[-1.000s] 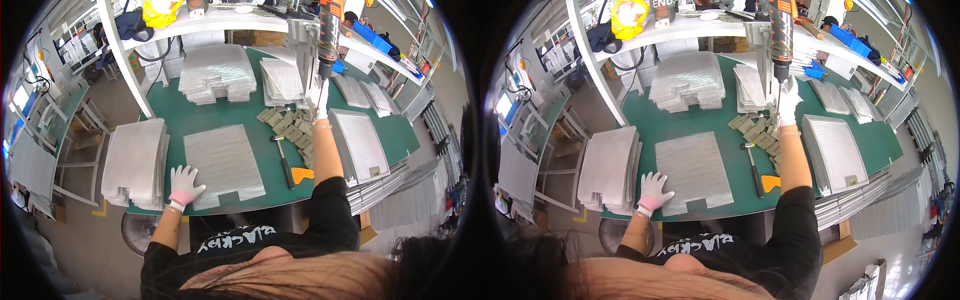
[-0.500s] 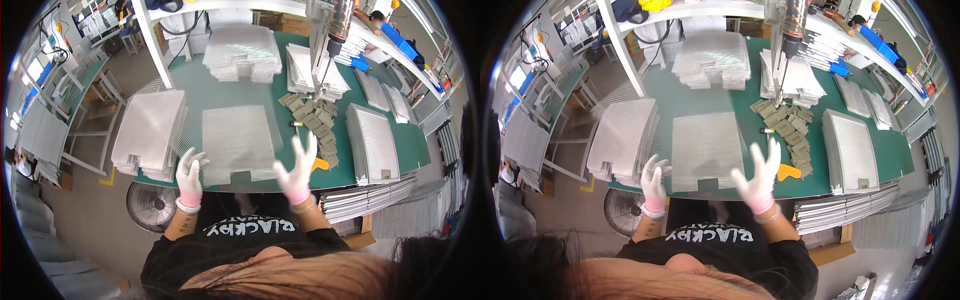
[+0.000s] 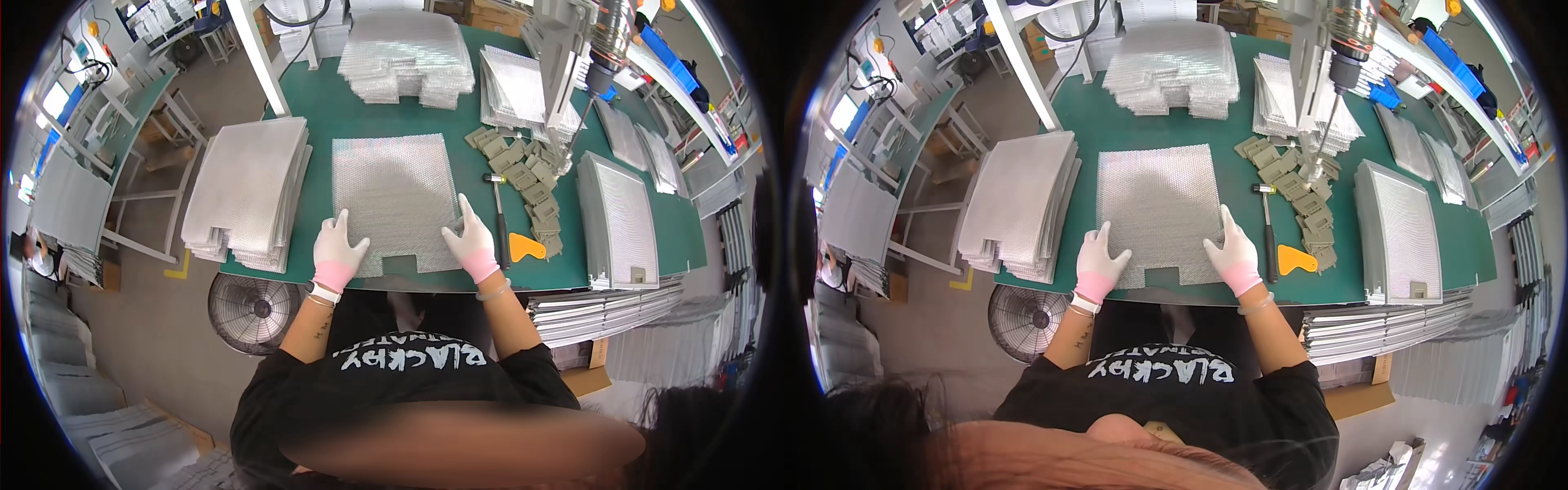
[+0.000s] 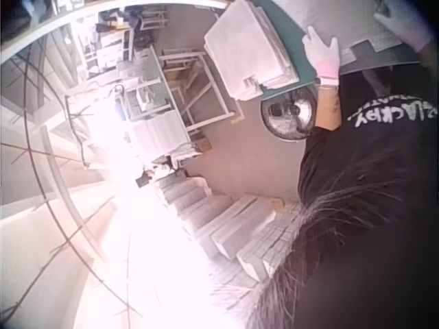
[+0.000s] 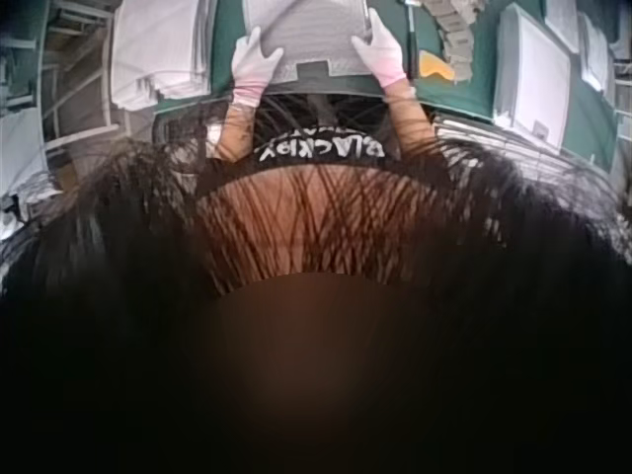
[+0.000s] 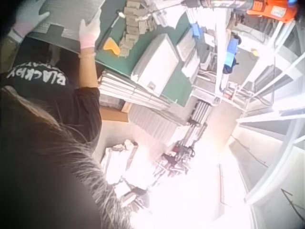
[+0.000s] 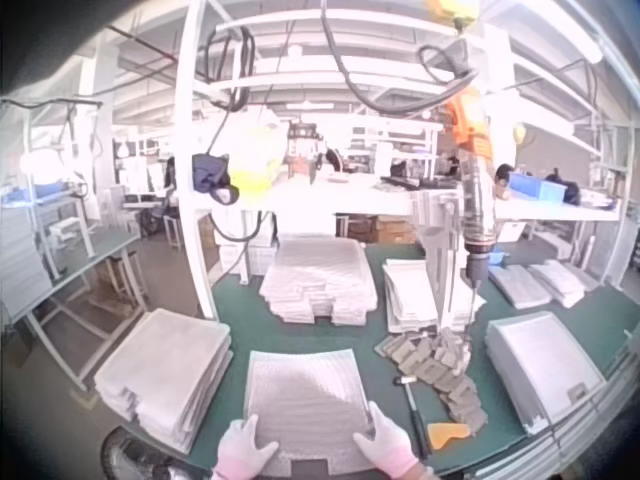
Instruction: Assemble metal mesh filters by securing frames and components using a hammer and electric screwdriver.
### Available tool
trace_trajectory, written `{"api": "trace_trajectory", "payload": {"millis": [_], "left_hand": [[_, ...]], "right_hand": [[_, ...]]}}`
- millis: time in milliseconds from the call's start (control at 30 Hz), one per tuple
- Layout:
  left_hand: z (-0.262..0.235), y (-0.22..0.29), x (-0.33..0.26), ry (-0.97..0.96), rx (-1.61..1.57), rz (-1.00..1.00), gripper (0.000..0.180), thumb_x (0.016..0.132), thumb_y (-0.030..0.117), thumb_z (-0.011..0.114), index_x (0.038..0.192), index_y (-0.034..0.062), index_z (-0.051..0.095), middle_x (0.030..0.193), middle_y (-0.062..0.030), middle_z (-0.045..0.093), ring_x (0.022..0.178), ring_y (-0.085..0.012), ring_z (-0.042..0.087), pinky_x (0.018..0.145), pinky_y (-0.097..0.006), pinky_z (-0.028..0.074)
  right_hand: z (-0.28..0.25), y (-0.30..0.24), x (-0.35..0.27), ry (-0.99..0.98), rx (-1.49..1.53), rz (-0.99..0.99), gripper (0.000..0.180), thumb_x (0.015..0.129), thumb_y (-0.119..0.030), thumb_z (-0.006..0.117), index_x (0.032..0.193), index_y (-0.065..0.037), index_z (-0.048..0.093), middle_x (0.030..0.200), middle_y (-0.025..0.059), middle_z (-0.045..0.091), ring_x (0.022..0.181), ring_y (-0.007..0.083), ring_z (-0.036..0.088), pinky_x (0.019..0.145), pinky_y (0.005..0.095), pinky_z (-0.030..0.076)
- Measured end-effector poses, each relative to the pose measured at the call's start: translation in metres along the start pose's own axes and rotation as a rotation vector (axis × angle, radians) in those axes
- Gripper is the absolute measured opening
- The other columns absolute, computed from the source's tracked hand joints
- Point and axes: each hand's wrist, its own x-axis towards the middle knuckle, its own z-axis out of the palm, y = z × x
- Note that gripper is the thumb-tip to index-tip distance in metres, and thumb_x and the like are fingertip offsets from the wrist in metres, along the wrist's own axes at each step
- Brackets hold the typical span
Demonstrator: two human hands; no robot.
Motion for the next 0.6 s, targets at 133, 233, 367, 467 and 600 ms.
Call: {"api": "trace_trajectory", "payload": {"millis": [133, 233, 367, 467, 600], "left_hand": [[0.008, -0.007, 0.004, -0.053, 0.036, -0.018, 0.077, 0.079, 0.038, 0.076, 0.141, 0.0035, 0.047, 0.126, -0.0252, 0.054, 0.114, -0.0377, 0.057, 0.095, -0.042, 0.05], [0.01, -0.009, 0.004, -0.083, 0.046, -0.03, 0.077, 0.079, 0.038, 0.075, 0.142, 0.0042, 0.047, 0.128, -0.0255, 0.053, 0.117, -0.0377, 0.056, 0.097, -0.042, 0.049], [0.012, -0.013, 0.002, -0.099, 0.037, -0.022, 0.075, 0.08, 0.038, 0.075, 0.142, 0.0045, 0.047, 0.129, -0.0256, 0.053, 0.118, -0.0374, 0.056, 0.098, -0.042, 0.049], [0.013, -0.013, 0.005, -0.095, 0.038, -0.015, 0.077, 0.079, 0.039, 0.075, 0.141, 0.0045, 0.048, 0.129, -0.024, 0.053, 0.118, -0.0361, 0.056, 0.098, -0.041, 0.049], [0.007, -0.012, 0.011, -0.148, 0.007, -0.03, 0.079, 0.077, 0.041, 0.077, 0.142, 0.0048, 0.047, 0.129, -0.0222, 0.054, 0.117, -0.035, 0.057, 0.097, -0.041, 0.049]], "right_hand": [[0.012, 0.008, 0.0, -0.003, -0.045, 0.01, 0.079, 0.083, -0.027, 0.071, 0.15, -0.007, 0.035, 0.108, 0.0163, 0.063, 0.095, 0.0307, 0.064, 0.084, 0.0389, 0.052], [0.021, 0.019, -0.001, 0.002, -0.101, -0.03, 0.072, 0.084, -0.029, 0.07, 0.146, -0.007, 0.04, 0.112, 0.0166, 0.063, 0.097, 0.0322, 0.064, 0.085, 0.0402, 0.052], [0.02, 0.02, 0.001, -0.043, -0.117, -0.022, 0.057, 0.084, -0.029, 0.07, 0.134, -0.008, 0.053, 0.116, 0.0161, 0.064, 0.106, 0.0336, 0.062, 0.091, 0.0404, 0.05], [0.019, 0.025, 0.004, -0.055, -0.114, -0.057, 0.053, 0.086, -0.03, 0.068, 0.131, -0.006, 0.055, 0.119, 0.0173, 0.063, 0.109, 0.0337, 0.062, 0.093, 0.0407, 0.05], [0.017, 0.029, 0.009, -0.109, -0.137, -0.073, 0.053, 0.087, -0.031, 0.067, 0.131, -0.004, 0.053, 0.12, 0.0194, 0.062, 0.11, 0.0363, 0.06, 0.095, 0.0422, 0.049]]}}
